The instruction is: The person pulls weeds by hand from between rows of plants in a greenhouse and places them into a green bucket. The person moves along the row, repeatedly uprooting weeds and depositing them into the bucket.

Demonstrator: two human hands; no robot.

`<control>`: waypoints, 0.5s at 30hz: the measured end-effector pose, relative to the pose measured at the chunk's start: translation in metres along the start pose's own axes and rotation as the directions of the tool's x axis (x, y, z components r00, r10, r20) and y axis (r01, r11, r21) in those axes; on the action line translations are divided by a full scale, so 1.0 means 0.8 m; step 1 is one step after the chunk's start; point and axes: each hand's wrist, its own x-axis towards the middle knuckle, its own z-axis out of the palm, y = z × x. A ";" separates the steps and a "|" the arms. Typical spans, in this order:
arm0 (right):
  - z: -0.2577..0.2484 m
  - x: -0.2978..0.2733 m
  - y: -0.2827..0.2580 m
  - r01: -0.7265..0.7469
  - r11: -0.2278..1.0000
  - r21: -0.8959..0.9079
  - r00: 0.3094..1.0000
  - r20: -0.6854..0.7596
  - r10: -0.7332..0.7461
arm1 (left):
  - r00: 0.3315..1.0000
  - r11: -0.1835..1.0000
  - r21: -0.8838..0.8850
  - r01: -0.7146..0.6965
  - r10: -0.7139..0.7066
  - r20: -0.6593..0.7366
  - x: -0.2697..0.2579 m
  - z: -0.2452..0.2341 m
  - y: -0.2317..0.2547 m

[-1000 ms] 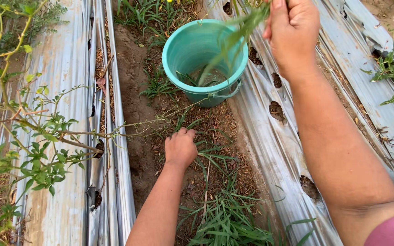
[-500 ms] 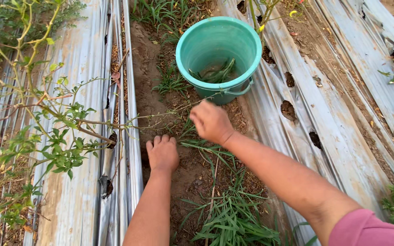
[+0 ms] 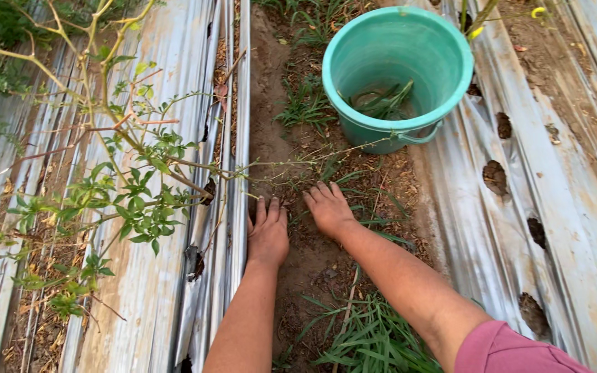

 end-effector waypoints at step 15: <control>0.018 0.036 -0.028 -0.331 0.940 0.081 0.848 0.461 0.260 | 0.998 0.998 0.066 -0.024 0.020 0.068 0.007 -0.007 0.021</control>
